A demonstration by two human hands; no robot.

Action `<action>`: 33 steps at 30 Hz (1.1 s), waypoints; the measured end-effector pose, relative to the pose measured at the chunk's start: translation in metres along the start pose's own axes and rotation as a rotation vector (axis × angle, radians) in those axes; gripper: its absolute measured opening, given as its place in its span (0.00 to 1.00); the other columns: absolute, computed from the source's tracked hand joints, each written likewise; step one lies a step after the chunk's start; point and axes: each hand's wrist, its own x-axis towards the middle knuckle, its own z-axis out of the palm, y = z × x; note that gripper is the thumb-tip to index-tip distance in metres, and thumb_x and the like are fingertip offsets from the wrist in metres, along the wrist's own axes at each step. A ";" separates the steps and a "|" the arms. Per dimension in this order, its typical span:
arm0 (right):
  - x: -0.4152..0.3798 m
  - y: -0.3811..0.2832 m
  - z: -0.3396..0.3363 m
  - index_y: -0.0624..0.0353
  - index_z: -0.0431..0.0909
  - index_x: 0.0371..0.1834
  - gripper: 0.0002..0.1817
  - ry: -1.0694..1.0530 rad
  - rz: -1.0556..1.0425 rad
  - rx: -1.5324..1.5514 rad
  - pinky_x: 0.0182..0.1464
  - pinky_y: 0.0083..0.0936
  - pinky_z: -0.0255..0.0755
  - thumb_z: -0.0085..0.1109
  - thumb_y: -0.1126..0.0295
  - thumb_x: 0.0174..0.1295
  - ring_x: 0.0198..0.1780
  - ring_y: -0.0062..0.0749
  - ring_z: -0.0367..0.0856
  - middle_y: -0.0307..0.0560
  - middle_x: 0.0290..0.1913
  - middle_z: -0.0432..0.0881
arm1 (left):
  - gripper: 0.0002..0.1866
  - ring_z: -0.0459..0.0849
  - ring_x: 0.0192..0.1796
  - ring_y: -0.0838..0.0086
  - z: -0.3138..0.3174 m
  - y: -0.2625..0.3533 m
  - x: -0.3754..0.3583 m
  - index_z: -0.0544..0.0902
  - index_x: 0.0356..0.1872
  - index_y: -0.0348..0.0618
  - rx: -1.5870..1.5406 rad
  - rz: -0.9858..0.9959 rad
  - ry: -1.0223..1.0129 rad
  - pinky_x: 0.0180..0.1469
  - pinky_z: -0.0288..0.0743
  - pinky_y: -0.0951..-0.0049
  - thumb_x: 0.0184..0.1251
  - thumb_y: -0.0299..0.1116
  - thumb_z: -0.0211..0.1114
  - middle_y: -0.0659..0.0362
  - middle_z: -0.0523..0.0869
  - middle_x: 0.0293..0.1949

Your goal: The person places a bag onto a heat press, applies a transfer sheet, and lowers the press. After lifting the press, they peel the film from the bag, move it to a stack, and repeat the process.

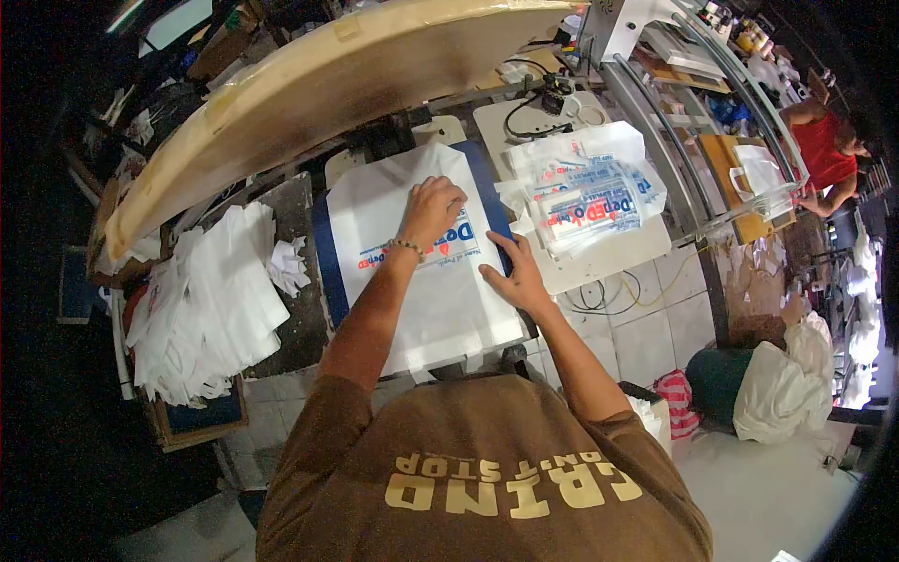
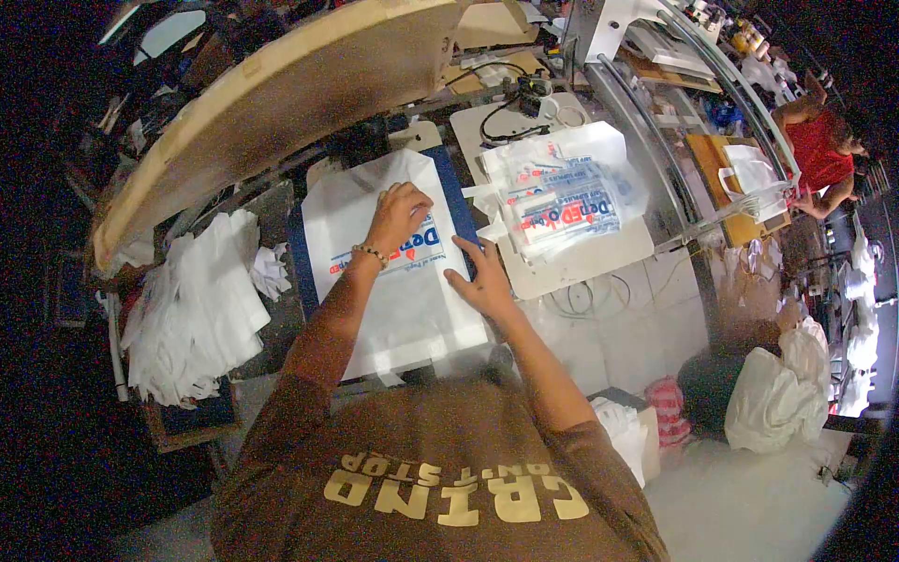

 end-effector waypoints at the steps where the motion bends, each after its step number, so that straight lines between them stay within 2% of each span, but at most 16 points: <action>1: 0.000 0.000 0.000 0.48 0.73 0.70 0.35 -0.003 0.000 -0.004 0.65 0.44 0.71 0.72 0.56 0.57 0.64 0.58 0.73 0.62 0.65 0.69 | 0.05 0.82 0.50 0.61 -0.001 0.004 -0.004 0.90 0.36 0.46 0.024 0.015 0.046 0.53 0.74 0.58 0.61 0.30 0.68 0.57 0.84 0.41; 2: 0.000 0.001 0.000 0.48 0.73 0.70 0.35 -0.003 0.001 -0.004 0.65 0.44 0.71 0.72 0.56 0.57 0.64 0.58 0.73 0.62 0.65 0.69 | 0.05 0.82 0.50 0.61 -0.001 0.007 -0.011 0.90 0.36 0.46 0.024 0.015 0.046 0.53 0.74 0.58 0.61 0.30 0.68 0.57 0.84 0.41; 4: 0.000 0.000 0.000 0.48 0.73 0.70 0.36 -0.010 0.013 0.023 0.65 0.44 0.71 0.72 0.56 0.57 0.64 0.57 0.74 0.61 0.65 0.69 | 0.05 0.83 0.48 0.61 0.005 0.008 -0.029 0.90 0.34 0.45 -0.006 0.068 0.180 0.52 0.74 0.59 0.60 0.29 0.68 0.57 0.85 0.42; 7: 0.001 -0.001 0.000 0.48 0.74 0.70 0.36 -0.004 0.023 0.024 0.65 0.44 0.71 0.72 0.56 0.56 0.64 0.57 0.74 0.62 0.65 0.69 | 0.06 0.84 0.48 0.60 0.010 0.011 -0.050 0.91 0.36 0.44 -0.043 0.041 0.241 0.52 0.76 0.59 0.59 0.28 0.68 0.55 0.85 0.44; 14: 0.002 -0.004 -0.001 0.48 0.74 0.69 0.35 -0.015 0.035 0.051 0.67 0.44 0.69 0.73 0.57 0.56 0.65 0.58 0.73 0.62 0.65 0.69 | 0.06 0.86 0.49 0.59 0.005 0.021 -0.071 0.90 0.36 0.41 -0.046 -0.011 0.220 0.52 0.80 0.60 0.58 0.25 0.68 0.52 0.84 0.48; 16: 0.002 -0.004 -0.001 0.52 0.75 0.68 0.34 0.017 -0.014 -0.020 0.63 0.37 0.71 0.74 0.63 0.56 0.62 0.50 0.75 0.57 0.61 0.71 | 0.05 0.86 0.48 0.58 0.007 0.020 -0.075 0.90 0.35 0.40 -0.094 -0.042 0.241 0.50 0.81 0.60 0.57 0.24 0.69 0.52 0.84 0.48; 20: 0.002 -0.001 -0.001 0.52 0.75 0.68 0.34 0.026 -0.030 -0.014 0.63 0.37 0.72 0.74 0.63 0.56 0.61 0.50 0.75 0.57 0.61 0.72 | 0.05 0.86 0.48 0.57 0.003 0.024 -0.084 0.89 0.34 0.40 -0.084 -0.052 0.264 0.50 0.81 0.59 0.57 0.24 0.69 0.52 0.85 0.48; 22: 0.002 -0.001 -0.001 0.48 0.74 0.69 0.36 -0.015 0.023 0.042 0.68 0.45 0.68 0.73 0.56 0.56 0.67 0.59 0.71 0.62 0.66 0.69 | 0.05 0.86 0.47 0.57 0.003 0.021 -0.088 0.89 0.33 0.40 -0.156 -0.067 0.310 0.50 0.81 0.60 0.56 0.23 0.68 0.51 0.85 0.48; 26: 0.003 -0.002 -0.002 0.48 0.74 0.69 0.36 -0.024 0.036 0.063 0.68 0.45 0.68 0.73 0.56 0.56 0.67 0.59 0.71 0.63 0.66 0.69 | 0.05 0.87 0.47 0.57 0.003 0.015 -0.094 0.88 0.31 0.38 -0.144 -0.092 0.310 0.50 0.81 0.60 0.54 0.20 0.66 0.51 0.86 0.48; 28: 0.002 -0.002 0.000 0.52 0.75 0.68 0.34 0.020 -0.029 0.011 0.63 0.37 0.71 0.74 0.63 0.56 0.62 0.50 0.75 0.58 0.60 0.72 | 0.05 0.88 0.49 0.58 -0.001 0.012 -0.099 0.86 0.31 0.38 -0.141 -0.102 0.301 0.52 0.83 0.64 0.53 0.18 0.67 0.51 0.87 0.49; 33: 0.002 -0.005 -0.002 0.53 0.75 0.68 0.34 0.019 -0.038 0.001 0.64 0.38 0.70 0.74 0.63 0.56 0.62 0.51 0.74 0.58 0.60 0.72 | 0.05 0.87 0.49 0.56 -0.006 0.010 -0.102 0.85 0.32 0.37 -0.156 -0.089 0.314 0.53 0.81 0.62 0.53 0.19 0.67 0.50 0.87 0.50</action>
